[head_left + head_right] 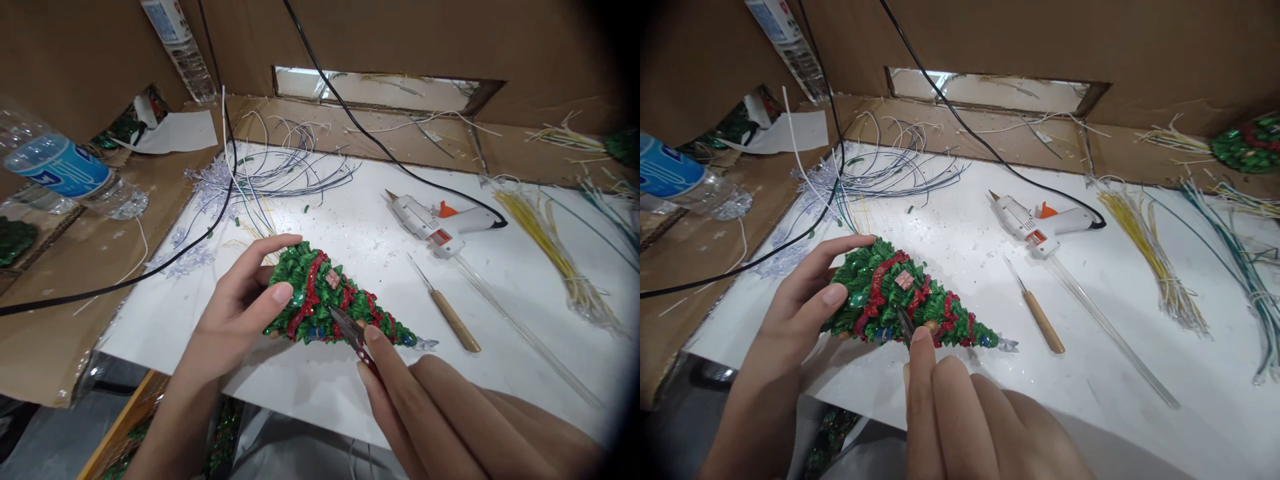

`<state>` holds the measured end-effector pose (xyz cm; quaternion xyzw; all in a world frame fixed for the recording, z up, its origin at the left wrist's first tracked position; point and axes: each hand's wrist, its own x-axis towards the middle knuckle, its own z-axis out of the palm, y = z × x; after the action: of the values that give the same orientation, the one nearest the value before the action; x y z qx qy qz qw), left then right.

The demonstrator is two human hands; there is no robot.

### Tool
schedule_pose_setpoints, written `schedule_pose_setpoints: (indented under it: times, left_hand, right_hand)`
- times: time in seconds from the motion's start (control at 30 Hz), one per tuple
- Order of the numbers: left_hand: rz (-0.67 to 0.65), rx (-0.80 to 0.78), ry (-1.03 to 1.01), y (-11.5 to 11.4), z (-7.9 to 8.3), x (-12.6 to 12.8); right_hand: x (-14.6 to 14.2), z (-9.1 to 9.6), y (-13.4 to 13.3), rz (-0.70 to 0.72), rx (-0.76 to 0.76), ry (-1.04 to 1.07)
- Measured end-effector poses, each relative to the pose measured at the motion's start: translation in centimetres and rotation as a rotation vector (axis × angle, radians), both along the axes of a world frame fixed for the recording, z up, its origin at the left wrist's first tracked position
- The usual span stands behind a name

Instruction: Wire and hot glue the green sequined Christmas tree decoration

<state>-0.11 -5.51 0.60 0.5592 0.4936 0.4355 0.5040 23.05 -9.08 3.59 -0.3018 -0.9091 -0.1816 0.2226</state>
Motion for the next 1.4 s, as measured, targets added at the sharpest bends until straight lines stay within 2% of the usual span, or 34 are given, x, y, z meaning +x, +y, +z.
schedule_pose_setpoints:
  times: [0.17,0.37,0.5,0.7,0.83,0.93,1.03,1.13,1.23,1.27,1.4]
  left_hand:
    - [0.004,-0.006,0.006,-0.1,-0.1,0.0]
    - [0.003,-0.007,0.0,0.0,-0.1,0.0]
    - [0.013,0.007,0.013,0.0,-0.1,0.0]
    - [0.068,0.049,0.051,0.1,-0.5,-0.2]
    - [0.12,0.066,0.047,0.1,-0.4,0.1]
    - [0.17,0.076,0.043,0.1,-0.2,0.4]
    - [0.176,0.077,0.063,0.2,-0.3,0.3]
    - [0.175,0.086,0.083,0.3,-0.5,0.0]
    - [0.185,0.071,0.107,0.3,-0.3,0.1]
    - [0.196,0.06,0.114,0.3,-0.2,0.2]
    - [0.229,0.018,0.121,0.2,0.3,0.7]
  right_hand:
    - [-0.6,-0.5,-0.5,-0.119,-0.004,0.098]
    - [0.3,-0.2,-0.2,0.002,0.007,-0.006]
    - [0.6,-0.2,-0.2,-0.024,-0.001,0.033]
    - [0.2,-0.1,0.4,0.023,-0.065,0.019]
    - [0.2,-0.4,0.1,-0.018,-0.091,0.084]
    - [0.5,-0.9,-0.4,-0.076,-0.09,0.207]
    - [0.6,-1.5,-0.7,-0.162,-0.155,0.372]
    - [0.2,-2.3,-1.0,-0.288,-0.339,0.654]
    - [-0.9,-3.3,-1.7,-0.31,-0.55,0.884]
    - [-1.4,-3.5,-2.0,-0.303,-0.58,0.94]
    - [-3.2,-4.4,-2.7,-0.31,-0.544,1.102]
